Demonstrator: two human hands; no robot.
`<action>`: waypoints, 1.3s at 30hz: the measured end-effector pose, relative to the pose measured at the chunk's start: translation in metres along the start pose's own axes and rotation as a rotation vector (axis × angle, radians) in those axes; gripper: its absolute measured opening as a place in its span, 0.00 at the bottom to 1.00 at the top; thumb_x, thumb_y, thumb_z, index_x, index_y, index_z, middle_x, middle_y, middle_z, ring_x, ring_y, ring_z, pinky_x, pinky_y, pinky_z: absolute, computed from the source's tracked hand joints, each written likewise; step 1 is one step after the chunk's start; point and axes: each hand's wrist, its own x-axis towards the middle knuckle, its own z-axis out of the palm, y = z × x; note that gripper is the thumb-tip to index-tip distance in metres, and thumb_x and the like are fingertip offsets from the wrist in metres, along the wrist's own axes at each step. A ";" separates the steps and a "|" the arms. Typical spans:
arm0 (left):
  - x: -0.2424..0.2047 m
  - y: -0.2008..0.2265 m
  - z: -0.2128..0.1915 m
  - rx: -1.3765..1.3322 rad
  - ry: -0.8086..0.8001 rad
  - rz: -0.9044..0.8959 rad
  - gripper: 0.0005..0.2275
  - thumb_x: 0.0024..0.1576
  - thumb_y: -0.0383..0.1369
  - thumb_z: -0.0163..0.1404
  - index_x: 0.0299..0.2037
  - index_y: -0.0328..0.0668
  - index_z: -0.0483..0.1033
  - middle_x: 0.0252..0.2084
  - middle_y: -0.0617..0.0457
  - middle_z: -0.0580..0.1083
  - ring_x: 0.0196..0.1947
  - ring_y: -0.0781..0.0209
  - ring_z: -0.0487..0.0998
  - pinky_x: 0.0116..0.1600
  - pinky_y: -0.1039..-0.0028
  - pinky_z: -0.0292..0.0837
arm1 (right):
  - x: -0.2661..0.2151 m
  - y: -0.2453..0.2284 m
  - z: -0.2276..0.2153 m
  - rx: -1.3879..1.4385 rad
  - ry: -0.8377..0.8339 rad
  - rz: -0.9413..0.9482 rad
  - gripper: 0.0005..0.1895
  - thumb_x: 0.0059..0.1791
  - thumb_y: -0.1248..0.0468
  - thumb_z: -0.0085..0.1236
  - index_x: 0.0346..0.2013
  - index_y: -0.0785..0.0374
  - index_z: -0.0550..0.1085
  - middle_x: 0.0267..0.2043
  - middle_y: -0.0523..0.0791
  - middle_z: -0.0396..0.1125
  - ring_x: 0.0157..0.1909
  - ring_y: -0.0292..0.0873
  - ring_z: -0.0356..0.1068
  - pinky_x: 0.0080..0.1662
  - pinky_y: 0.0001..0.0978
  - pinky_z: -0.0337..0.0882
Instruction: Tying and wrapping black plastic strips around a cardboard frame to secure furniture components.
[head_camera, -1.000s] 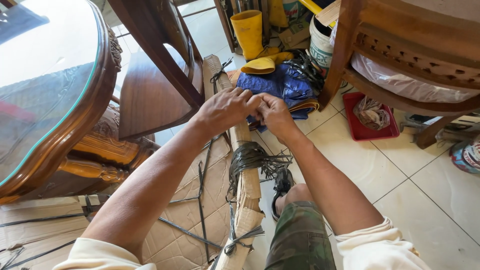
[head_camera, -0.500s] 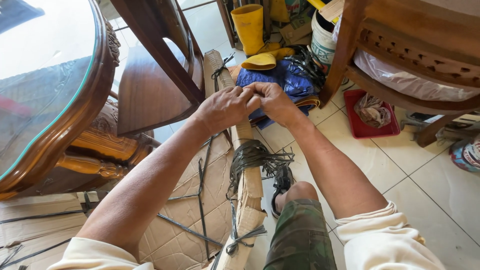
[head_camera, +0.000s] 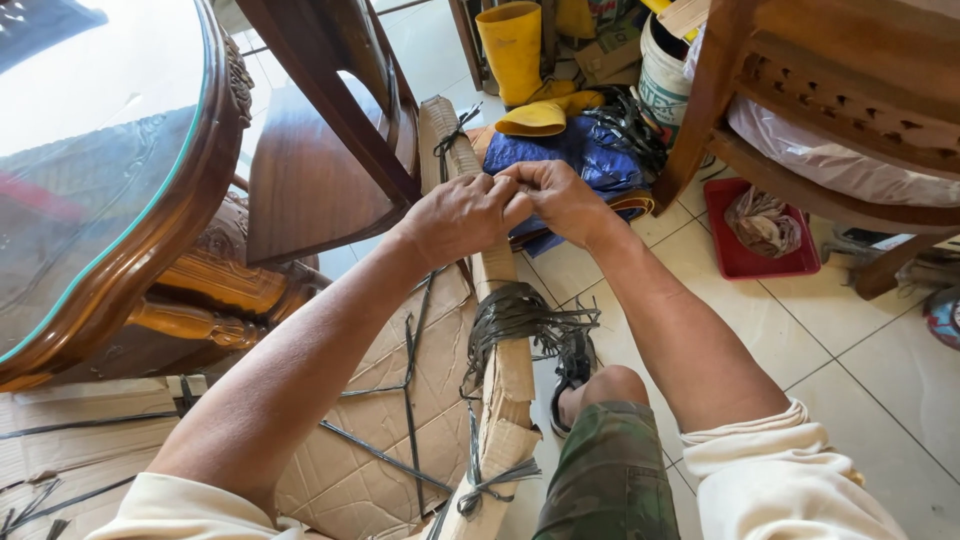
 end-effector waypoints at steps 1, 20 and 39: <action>0.001 -0.001 -0.001 -0.002 -0.004 -0.001 0.08 0.58 0.24 0.37 0.43 0.45 0.67 0.31 0.51 0.69 0.28 0.58 0.73 0.36 0.74 0.71 | 0.001 0.001 0.000 0.003 -0.002 0.003 0.14 0.51 0.73 0.46 0.42 0.61 0.80 0.28 0.39 0.71 0.32 0.27 0.66 0.37 0.19 0.66; -0.005 -0.001 -0.003 -0.077 0.010 -0.058 0.08 0.60 0.23 0.35 0.43 0.42 0.67 0.33 0.49 0.68 0.28 0.56 0.73 0.37 0.72 0.72 | 0.003 0.009 0.015 -0.197 0.055 -0.176 0.15 0.52 0.74 0.43 0.45 0.63 0.78 0.24 0.47 0.70 0.34 0.36 0.73 0.38 0.29 0.72; -0.012 0.005 0.006 -0.077 -0.032 -0.151 0.04 0.58 0.25 0.40 0.39 0.46 0.65 0.34 0.53 0.69 0.30 0.59 0.74 0.35 0.75 0.71 | -0.001 0.013 0.024 0.035 0.230 -0.051 0.04 0.48 0.73 0.58 0.35 0.64 0.78 0.22 0.44 0.67 0.28 0.31 0.68 0.31 0.23 0.72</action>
